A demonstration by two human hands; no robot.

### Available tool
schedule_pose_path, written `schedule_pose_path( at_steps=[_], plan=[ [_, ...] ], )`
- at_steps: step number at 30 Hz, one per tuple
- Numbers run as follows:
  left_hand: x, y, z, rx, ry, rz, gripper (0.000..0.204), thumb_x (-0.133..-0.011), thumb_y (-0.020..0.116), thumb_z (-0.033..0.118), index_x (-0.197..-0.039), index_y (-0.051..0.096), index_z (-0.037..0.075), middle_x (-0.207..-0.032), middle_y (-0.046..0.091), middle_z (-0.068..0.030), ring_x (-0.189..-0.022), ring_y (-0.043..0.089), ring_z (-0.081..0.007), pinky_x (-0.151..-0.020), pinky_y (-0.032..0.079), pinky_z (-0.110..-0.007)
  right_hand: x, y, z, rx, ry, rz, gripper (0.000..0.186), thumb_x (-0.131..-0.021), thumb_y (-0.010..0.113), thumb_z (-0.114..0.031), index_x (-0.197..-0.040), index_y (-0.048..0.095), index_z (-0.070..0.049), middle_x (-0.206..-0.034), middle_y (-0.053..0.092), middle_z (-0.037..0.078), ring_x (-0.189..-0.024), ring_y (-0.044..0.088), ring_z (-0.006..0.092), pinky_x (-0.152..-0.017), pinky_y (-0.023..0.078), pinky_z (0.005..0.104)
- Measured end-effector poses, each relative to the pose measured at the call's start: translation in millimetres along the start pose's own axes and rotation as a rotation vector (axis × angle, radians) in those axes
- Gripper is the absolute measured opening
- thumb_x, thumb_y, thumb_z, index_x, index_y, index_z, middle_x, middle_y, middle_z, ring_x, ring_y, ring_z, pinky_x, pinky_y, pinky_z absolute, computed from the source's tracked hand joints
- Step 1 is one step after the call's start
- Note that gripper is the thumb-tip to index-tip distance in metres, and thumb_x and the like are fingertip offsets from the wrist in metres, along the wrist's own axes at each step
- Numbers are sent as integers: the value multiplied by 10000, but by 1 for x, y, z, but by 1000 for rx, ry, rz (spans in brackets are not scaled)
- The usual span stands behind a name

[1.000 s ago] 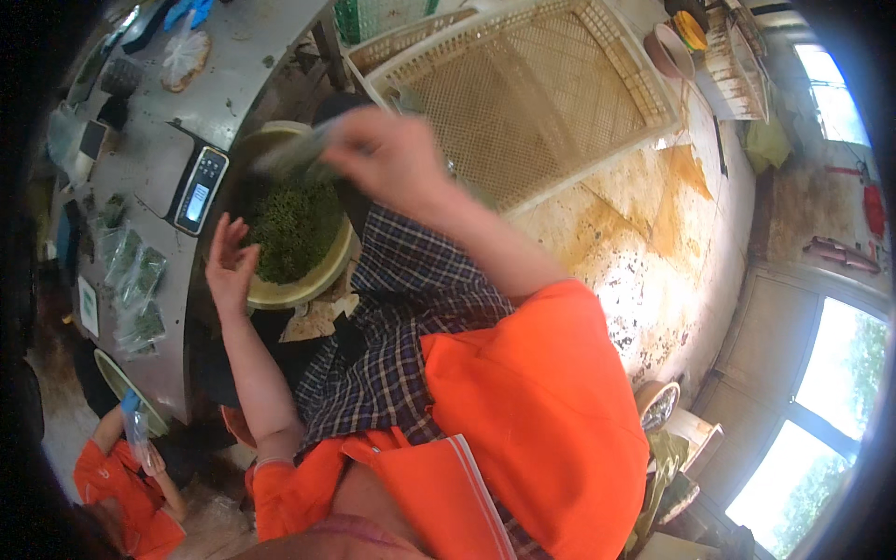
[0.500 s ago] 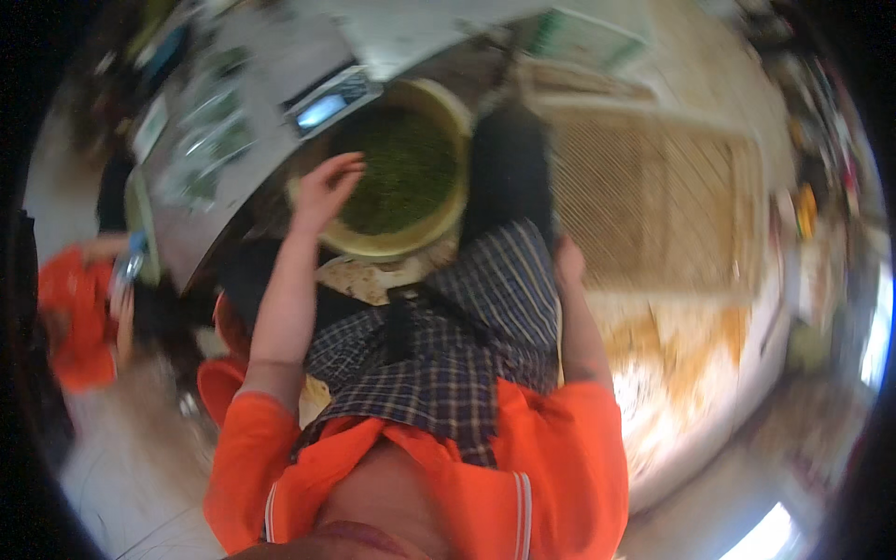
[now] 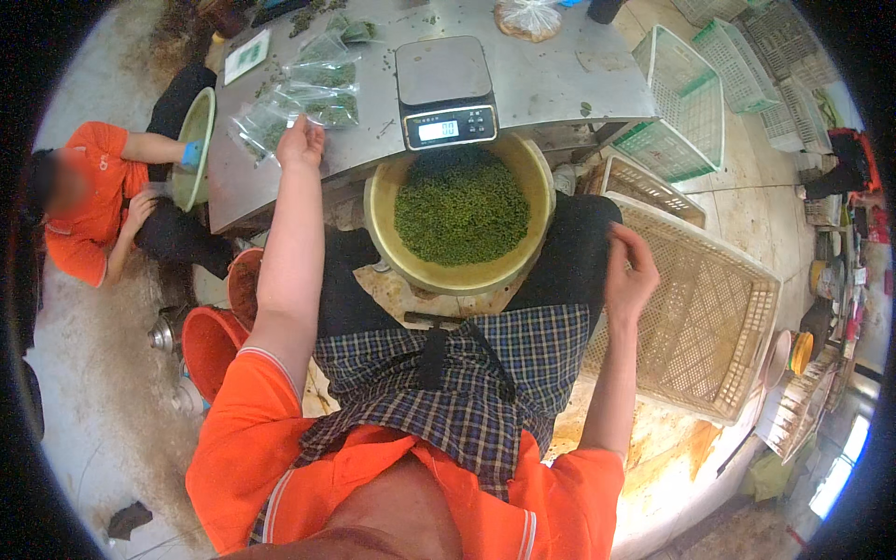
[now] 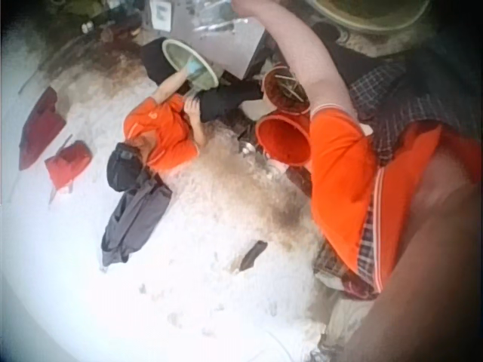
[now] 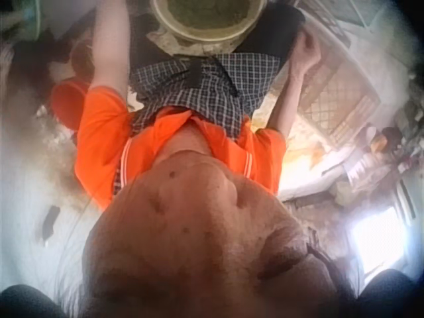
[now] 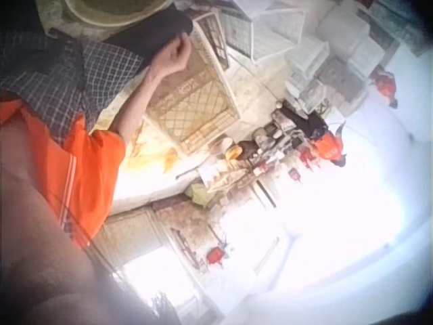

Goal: The person scoops green herbs from a bowl into small plastic bags placed on a digital scale, adjusts the amount to reach a target weight, and sets the filled bags aside. The process is repeated continuously.

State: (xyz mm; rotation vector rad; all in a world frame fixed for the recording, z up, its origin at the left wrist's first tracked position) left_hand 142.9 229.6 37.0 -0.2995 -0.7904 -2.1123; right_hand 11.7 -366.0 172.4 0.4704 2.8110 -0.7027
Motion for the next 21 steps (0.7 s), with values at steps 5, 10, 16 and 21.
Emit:
schedule_pose_path(
  at_steps=[5,10,16,21],
  plan=[
    [62,81,28,-8,230,-344,112,-911,583,47,-1012,550,13,-1010,599,-96,-899,603,-178,-794,575,-367,4,114,-83,145,-74,-591,180,-839,615,-64,-1008,669,-36,-974,677,137,-900,659,269,-796,521,337],
    [128,170,18,-234,617,-748,69,-895,597,33,-963,591,24,-1143,624,-100,-1118,566,-207,-914,503,-314,72,231,-7,464,-23,-1101,258,-826,636,-212,-1032,679,-63,-990,677,148,-928,652,311,-803,525,409],
    [184,186,-28,-636,705,-966,196,-804,548,-61,-956,585,57,-1250,584,-96,-1349,377,-268,-985,438,-347,130,282,104,994,77,-1143,467,-802,651,-404,-1080,626,-30,-995,673,170,-906,656,356,-767,530,440],
    [195,154,-5,-802,916,-844,335,-726,448,-113,-968,590,71,-1276,563,-108,-1310,423,-286,-941,461,-354,138,298,78,793,174,-988,466,-800,658,-417,-1055,611,-30,-954,671,190,-901,657,358,-733,534,452]
  ],
)
Point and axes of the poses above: each hand's wrist, its own x-axis away from the middle knuckle, its own y-axis out of the palm, z = x × y, the point moved 9 cm from there along -x, towards the middle knuckle
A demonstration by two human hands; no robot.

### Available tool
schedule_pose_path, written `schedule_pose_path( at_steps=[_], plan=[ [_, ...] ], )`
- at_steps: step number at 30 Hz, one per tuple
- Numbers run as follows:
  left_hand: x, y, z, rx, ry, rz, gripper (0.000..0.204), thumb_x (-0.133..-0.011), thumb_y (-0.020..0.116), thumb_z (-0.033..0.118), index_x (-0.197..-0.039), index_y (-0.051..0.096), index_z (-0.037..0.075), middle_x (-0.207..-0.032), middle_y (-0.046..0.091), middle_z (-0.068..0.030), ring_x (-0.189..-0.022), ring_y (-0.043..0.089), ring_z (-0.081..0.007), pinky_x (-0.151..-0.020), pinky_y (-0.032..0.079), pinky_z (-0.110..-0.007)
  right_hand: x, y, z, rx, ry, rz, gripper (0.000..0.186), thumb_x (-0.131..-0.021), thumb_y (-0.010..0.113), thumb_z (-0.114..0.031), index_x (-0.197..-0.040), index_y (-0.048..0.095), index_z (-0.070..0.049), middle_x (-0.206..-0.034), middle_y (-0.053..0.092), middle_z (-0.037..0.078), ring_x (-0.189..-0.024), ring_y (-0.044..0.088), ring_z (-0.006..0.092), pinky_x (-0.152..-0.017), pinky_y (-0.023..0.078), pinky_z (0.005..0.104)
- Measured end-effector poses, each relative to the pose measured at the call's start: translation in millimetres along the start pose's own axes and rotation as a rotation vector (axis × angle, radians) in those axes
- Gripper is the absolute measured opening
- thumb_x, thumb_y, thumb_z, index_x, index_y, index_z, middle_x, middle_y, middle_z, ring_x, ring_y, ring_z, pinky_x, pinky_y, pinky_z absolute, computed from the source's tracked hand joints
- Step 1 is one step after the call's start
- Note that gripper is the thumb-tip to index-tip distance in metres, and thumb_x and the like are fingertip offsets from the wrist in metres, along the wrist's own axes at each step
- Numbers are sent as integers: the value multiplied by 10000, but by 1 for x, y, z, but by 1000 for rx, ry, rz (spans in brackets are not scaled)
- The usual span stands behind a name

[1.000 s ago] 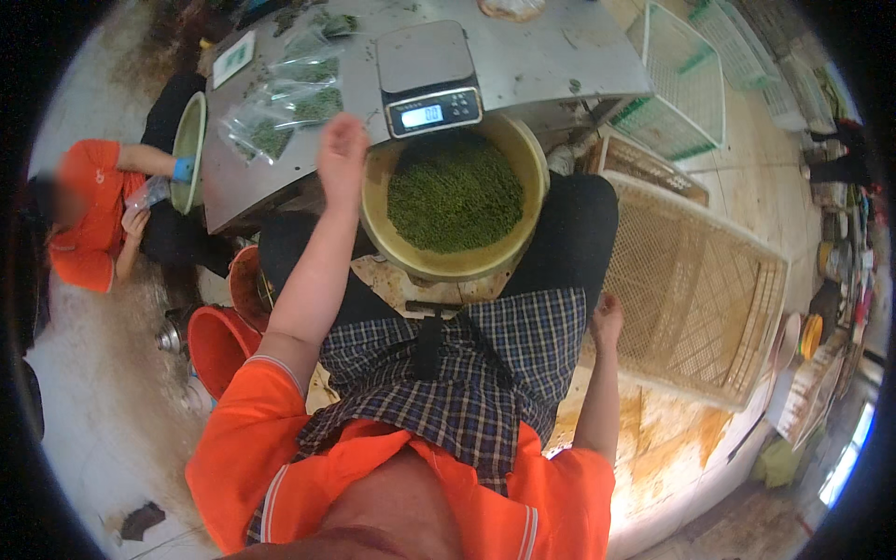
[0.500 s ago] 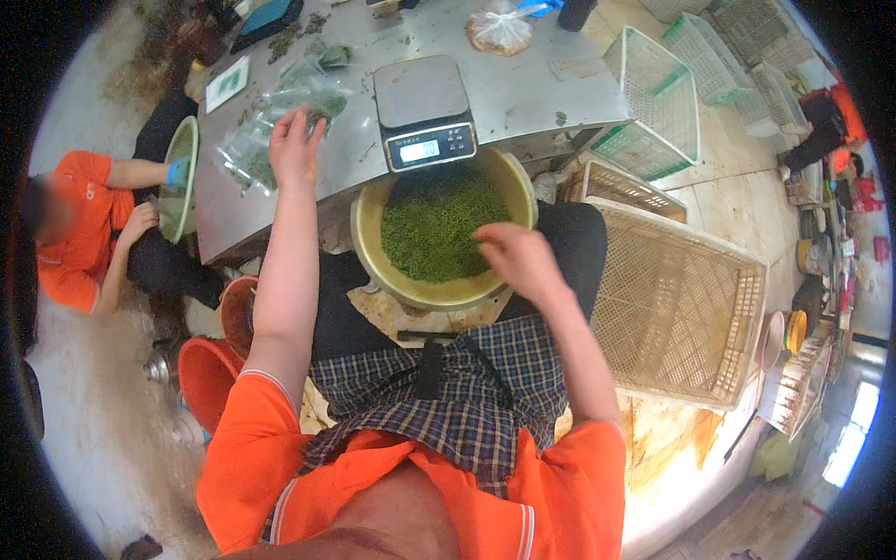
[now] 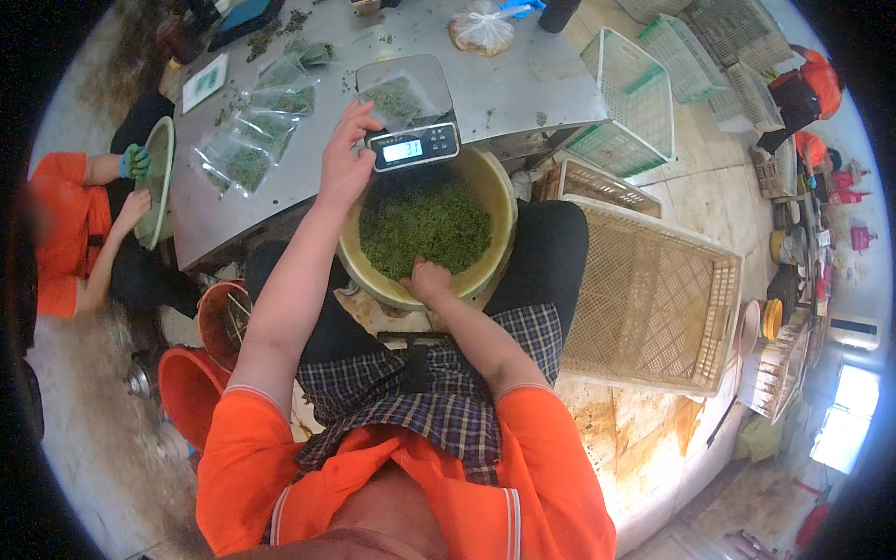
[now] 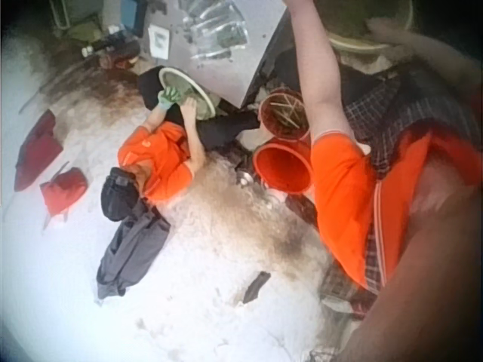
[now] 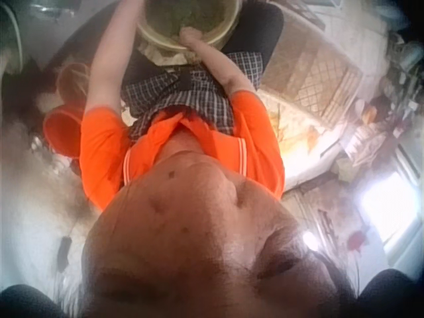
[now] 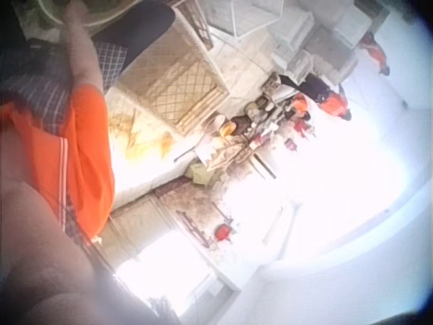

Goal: The person scoops green herbs from a bowl into small plastic bags placed on a digital scale, adjusts the amount to reach a target weight, and sets the filled bags aside. The process is repeated continuously.

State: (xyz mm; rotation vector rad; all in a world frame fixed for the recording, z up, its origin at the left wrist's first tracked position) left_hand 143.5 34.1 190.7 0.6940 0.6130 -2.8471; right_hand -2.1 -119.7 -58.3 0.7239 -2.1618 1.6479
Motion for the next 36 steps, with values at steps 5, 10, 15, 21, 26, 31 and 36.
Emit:
schedule_pose_path(
  at_steps=[5,10,15,21,26,31,36],
  plan=[
    [49,-8,-27,278,-343,-80,337,-734,445,-111,-983,612,45,-1144,639,-79,-1088,589,-187,-877,467,-286,-30,28,19,79,36,172,329,-768,684,-303,-939,640,-25,-905,671,197,-822,662,369,-720,537,442],
    [90,25,-40,304,-450,-402,323,-768,469,-87,-1029,621,27,-1058,664,-70,-996,618,-163,-878,473,-287,-40,13,33,-221,-11,213,171,-772,638,-136,-884,686,-17,-786,683,167,-641,663,297,-605,542,399],
    [117,57,-75,168,-508,-564,306,-858,523,0,-1152,602,34,-1053,653,-65,-1003,608,-159,-870,474,-282,-20,-63,5,-922,-47,157,188,-768,658,-65,-944,702,-16,-692,679,101,-583,655,169,-563,515,308],
    [132,89,-84,239,-537,-690,296,-913,545,127,-1186,595,24,-996,664,-56,-838,599,-122,-741,489,-280,30,-157,-16,-762,-169,392,197,-778,684,-73,-964,694,-10,-697,669,69,-588,614,114,-550,498,267],
    [125,66,-85,151,-503,-569,308,-889,564,100,-1183,590,12,-1017,672,-79,-927,631,-156,-813,496,-293,44,-224,-34,-331,-556,794,553,-727,748,-139,-1247,562,-106,-877,651,154,-840,639,299,-745,505,385],
    [119,61,-75,145,-523,-573,329,-876,568,83,-1197,579,9,-1049,665,-94,-961,630,-162,-845,491,-293,-24,-264,-47,-356,-440,617,602,-788,697,-126,-1341,459,-142,-839,635,114,-739,631,238,-685,490,349],
    [117,64,-74,204,-501,-568,321,-878,563,78,-1191,581,6,-1053,662,-103,-956,630,-159,-838,492,-285,-37,-271,-52,-327,-456,643,298,-775,696,-168,-1038,591,-75,-770,637,122,-760,623,313,-674,486,421]
  ],
)
Point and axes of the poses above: each hand's wrist, its own x-axis away from the middle knuckle, its own y-axis out of the palm, z = x × y, the point moved 9 cm from there along -x, towards the middle knuckle
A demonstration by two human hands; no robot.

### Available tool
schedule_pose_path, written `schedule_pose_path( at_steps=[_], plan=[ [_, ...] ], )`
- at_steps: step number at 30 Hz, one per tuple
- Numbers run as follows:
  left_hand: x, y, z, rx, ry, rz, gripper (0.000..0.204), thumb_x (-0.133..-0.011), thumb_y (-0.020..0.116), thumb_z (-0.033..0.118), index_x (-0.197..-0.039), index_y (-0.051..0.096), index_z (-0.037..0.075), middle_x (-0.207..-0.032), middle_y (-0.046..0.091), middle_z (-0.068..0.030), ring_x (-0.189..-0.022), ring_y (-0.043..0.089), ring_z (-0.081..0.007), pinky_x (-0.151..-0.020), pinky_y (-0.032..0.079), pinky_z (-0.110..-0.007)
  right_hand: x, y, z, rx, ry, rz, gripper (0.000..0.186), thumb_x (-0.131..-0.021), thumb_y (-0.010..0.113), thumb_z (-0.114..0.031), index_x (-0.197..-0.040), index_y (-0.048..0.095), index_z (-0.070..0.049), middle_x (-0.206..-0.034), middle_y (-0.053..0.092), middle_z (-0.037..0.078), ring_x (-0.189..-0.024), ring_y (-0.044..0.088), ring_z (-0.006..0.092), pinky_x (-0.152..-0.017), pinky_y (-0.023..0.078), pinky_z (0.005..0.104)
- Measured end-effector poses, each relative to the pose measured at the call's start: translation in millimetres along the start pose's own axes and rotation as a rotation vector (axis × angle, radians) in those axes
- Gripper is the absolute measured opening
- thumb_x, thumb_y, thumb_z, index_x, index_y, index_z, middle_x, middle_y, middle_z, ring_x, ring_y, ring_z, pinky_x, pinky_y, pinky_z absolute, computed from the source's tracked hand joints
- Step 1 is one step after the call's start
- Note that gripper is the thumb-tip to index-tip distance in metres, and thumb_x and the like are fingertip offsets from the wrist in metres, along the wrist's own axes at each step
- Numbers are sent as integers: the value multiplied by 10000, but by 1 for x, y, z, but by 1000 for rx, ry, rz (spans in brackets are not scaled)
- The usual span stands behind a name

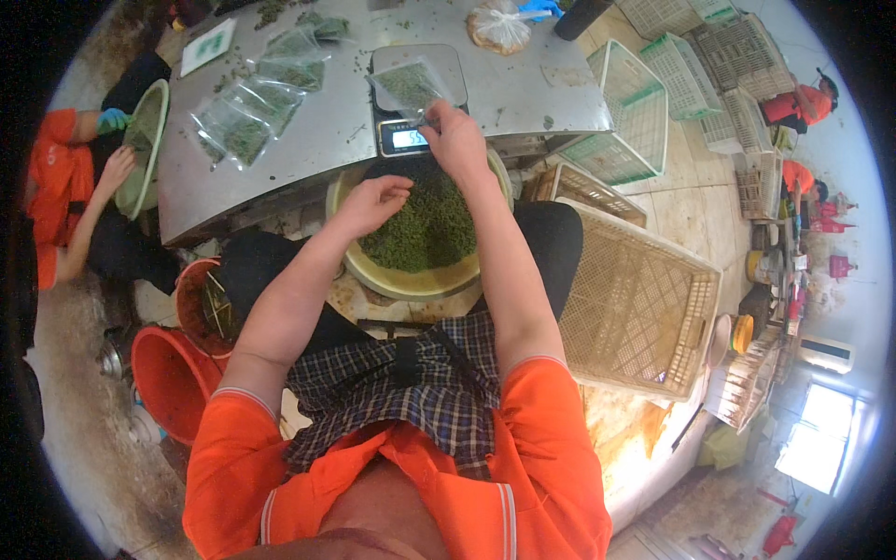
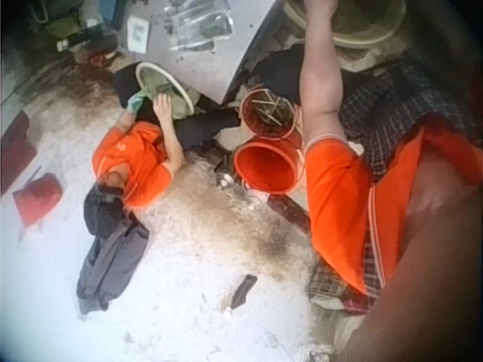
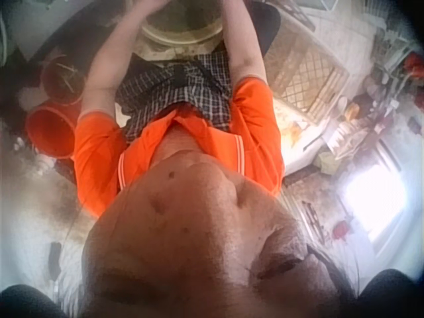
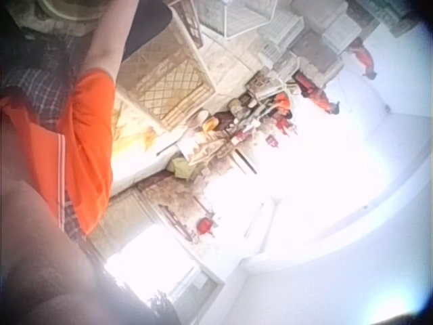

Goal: The person scoops green herbs from a bowl into small plastic bags placed on a digital scale, adjusts the amount to reach a target weight, and sets the filled bags aside. The process is repeated continuously.

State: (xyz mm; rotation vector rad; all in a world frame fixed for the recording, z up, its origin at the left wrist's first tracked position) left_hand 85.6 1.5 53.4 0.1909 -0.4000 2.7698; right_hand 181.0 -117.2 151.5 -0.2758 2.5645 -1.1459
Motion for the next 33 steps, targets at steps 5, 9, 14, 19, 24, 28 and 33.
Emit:
schedule_pose_path(
  at_steps=[5,9,14,19,24,28,33],
  plan=[
    [0,5,1,333,-121,0,317,-955,497,189,-1202,557,-1,-1071,638,-128,-970,635,-211,-852,509,-315,35,-3,5,-284,202,-63,191,-782,694,-163,-836,598,-8,-742,637,121,-709,639,237,-638,493,365],
    [7,23,1,956,-324,-47,417,-1002,397,314,-1201,524,-30,-1097,601,-155,-985,632,-257,-857,528,-358,68,0,-20,-281,71,-232,153,-812,669,-97,-922,625,-1,-778,646,81,-697,616,157,-647,491,293],
    [5,24,-10,958,-331,-19,449,-1011,363,339,-1174,531,-44,-1105,591,-156,-1016,618,-254,-873,517,-355,61,-23,-10,-226,119,-12,275,-799,678,-131,-1060,642,-53,-812,677,125,-715,663,246,-666,513,338],
    [3,20,-12,852,-323,20,444,-1015,362,335,-1178,531,-42,-1097,593,-150,-1023,613,-247,-887,501,-343,29,-16,0,-131,99,-4,461,-783,683,-119,-1225,550,-98,-782,661,130,-718,643,318,-659,506,381],
    [-3,23,-12,841,-334,25,436,-1016,359,327,-1167,543,-38,-1072,605,-147,-1002,619,-238,-870,509,-338,4,1,1,-118,35,68,364,-776,697,-126,-1110,563,-71,-721,621,139,-689,608,337,-634,482,412],
    [-2,23,-13,888,-325,24,428,-1014,358,323,-1151,545,-37,-1045,600,-146,-982,624,-244,-852,522,-350,13,2,5,-213,100,84,200,-812,660,-86,-984,567,-39,-665,584,109,-597,575,251,-582,467,333],
    [3,26,-9,968,-337,-9,465,-1012,355,367,-1186,522,-30,-1070,601,-154,-987,625,-267,-848,524,-363,46,-19,-17,-381,218,52,97,-873,607,-76,-949,584,-21,-654,568,28,-562,542,90,-523,433,248]
  ],
)
Point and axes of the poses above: each hand's wrist, its own x-axis away from the middle knuckle, its own y-axis out of the palm, z = x × y, the point moved 9 cm from there along -x, towards the middle knuckle
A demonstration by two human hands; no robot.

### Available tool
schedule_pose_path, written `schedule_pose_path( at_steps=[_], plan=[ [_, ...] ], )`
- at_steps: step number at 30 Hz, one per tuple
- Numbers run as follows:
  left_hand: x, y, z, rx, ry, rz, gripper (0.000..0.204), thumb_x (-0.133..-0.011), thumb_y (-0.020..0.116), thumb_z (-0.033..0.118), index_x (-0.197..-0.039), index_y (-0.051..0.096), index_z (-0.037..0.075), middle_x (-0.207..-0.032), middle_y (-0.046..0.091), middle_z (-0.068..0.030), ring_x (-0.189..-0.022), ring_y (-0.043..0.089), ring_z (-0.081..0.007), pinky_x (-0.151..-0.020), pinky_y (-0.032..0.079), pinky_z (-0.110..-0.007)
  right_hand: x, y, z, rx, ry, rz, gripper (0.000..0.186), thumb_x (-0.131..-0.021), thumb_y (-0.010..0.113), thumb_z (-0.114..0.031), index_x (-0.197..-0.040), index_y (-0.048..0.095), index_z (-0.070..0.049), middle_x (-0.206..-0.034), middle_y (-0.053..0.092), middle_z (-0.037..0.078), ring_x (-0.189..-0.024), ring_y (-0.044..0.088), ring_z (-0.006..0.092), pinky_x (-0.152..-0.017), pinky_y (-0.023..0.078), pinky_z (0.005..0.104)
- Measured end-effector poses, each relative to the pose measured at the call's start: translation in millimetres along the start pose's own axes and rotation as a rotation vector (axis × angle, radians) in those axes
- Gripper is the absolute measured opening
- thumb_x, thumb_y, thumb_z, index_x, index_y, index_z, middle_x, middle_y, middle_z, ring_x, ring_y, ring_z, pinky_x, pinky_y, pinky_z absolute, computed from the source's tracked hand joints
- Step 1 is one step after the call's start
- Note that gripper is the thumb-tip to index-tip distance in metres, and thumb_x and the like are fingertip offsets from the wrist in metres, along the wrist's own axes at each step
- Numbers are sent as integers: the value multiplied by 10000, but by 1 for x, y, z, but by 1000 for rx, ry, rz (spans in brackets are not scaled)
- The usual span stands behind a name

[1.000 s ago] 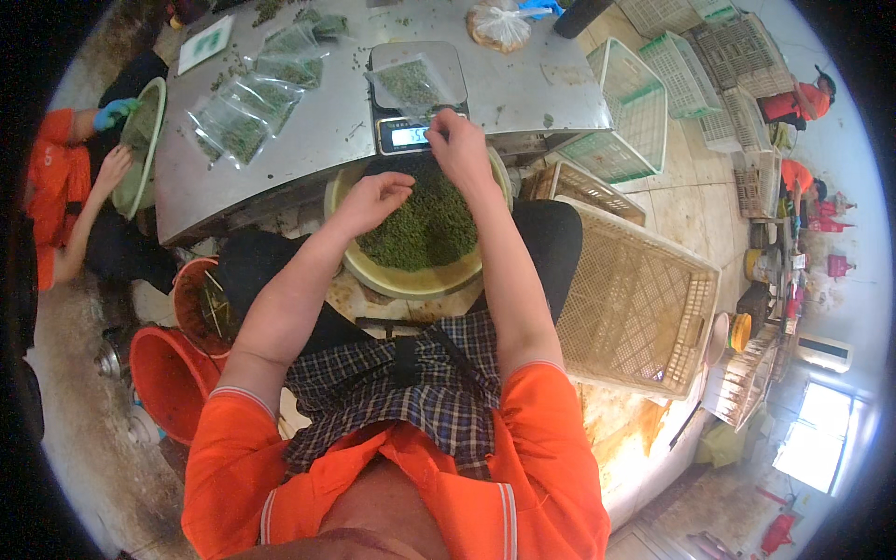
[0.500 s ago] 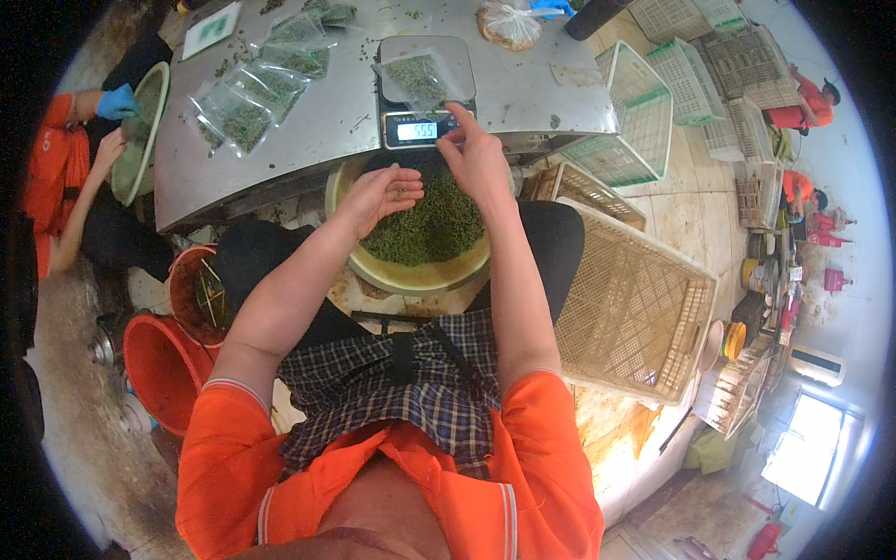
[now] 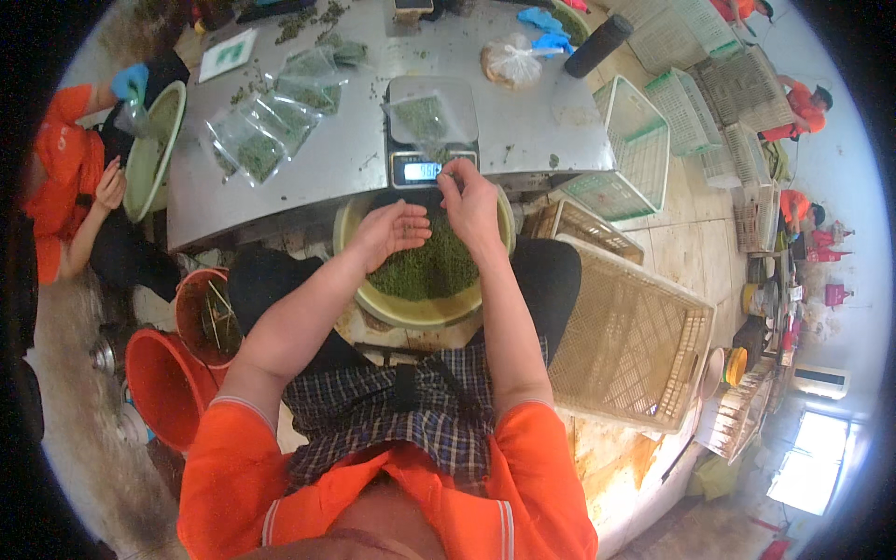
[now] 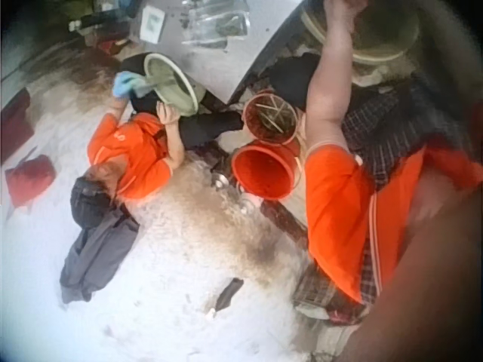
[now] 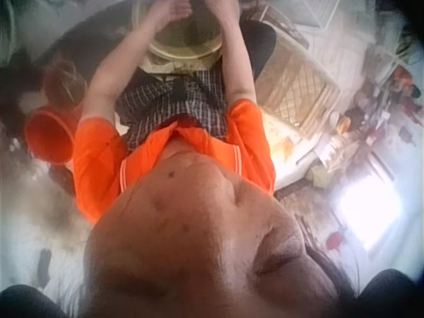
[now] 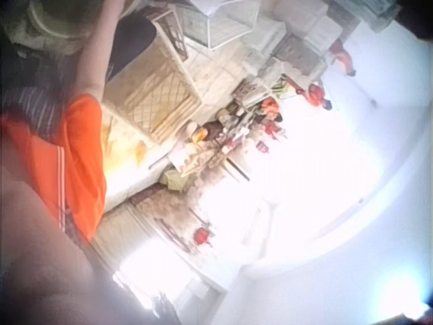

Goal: The person scoops green herbs from a bowl into small plastic bags placed on a digital scale, adjusts the amount to reach a target weight, and sets the filled bags aside. The process is repeated continuously.

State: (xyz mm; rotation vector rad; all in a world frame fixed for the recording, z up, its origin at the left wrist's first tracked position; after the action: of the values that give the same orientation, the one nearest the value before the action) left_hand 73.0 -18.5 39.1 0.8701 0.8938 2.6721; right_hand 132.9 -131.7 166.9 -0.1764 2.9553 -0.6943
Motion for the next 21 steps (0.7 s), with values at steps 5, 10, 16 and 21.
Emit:
schedule_pose_path(
  at_steps=[5,10,16,21],
  plan=[
    [1,7,-14,120,-86,-129,429,-1004,373,388,-1123,541,11,-994,617,-86,-870,638,-209,-739,542,-327,53,23,-1,34,-30,-214,118,-886,616,-100,-958,612,-6,-672,588,16,-569,519,68,-524,422,227],
    [4,15,-22,6,-109,-127,267,-997,444,276,-1062,544,37,-950,600,-48,-835,631,-165,-705,550,-309,72,21,15,133,0,-150,181,-843,637,-129,-985,644,-17,-812,640,200,-738,633,362,-634,494,368],
    [7,17,-16,18,-48,-84,228,-997,443,219,-1068,540,25,-994,571,-58,-862,628,-168,-763,561,-330,78,23,8,258,-86,-141,200,-827,654,-123,-997,651,-17,-878,653,192,-780,644,342,-671,505,390],
    [5,13,-12,8,-4,-78,244,-995,446,219,-1067,552,11,-1019,572,-73,-895,629,-188,-789,553,-321,71,18,7,144,-83,-152,208,-817,670,-119,-998,654,-18,-827,666,160,-723,658,282,-651,508,364]
  ],
)
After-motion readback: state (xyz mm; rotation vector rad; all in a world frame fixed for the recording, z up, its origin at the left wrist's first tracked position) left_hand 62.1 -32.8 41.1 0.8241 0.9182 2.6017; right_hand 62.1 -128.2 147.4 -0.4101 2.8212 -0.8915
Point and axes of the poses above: each hand's wrist, its own x-axis away from the middle knuckle, its own y-axis out of the palm, z = x × y, the point moved 9 cm from there along -x, towards the middle knuckle
